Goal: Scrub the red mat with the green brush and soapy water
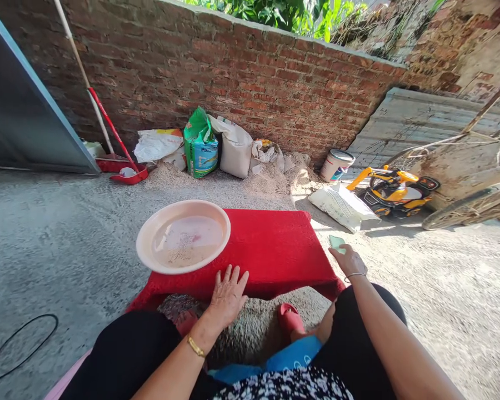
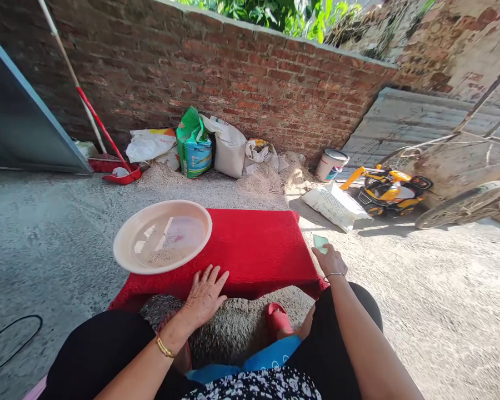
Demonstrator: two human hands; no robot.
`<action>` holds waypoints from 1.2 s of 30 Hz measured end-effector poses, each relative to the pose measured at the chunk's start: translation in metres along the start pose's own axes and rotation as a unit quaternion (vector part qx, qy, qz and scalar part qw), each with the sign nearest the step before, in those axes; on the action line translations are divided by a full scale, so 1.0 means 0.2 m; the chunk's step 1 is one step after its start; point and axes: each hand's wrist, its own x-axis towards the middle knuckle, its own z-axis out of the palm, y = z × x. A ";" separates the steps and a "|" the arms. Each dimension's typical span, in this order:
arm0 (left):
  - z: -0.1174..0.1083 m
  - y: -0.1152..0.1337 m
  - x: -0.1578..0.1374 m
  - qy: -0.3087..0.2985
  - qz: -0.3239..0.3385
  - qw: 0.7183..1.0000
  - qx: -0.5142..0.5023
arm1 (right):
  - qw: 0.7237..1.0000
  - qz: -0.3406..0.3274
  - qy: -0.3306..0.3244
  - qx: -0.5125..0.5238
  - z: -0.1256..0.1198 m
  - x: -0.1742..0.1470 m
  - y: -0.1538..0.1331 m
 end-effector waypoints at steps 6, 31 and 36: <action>0.03 0.00 0.10 0.045 0.043 0.998 0.005 | 0.989 -0.147 0.006 -0.001 0.10 -0.17 -0.19; 0.07 -0.02 0.25 0.050 0.072 0.996 0.035 | 0.951 -0.305 -0.046 -0.021 0.07 -0.06 -0.51; 0.09 0.00 0.27 0.042 0.066 0.996 0.044 | 0.929 -0.361 -0.065 -0.042 0.16 -0.10 -0.66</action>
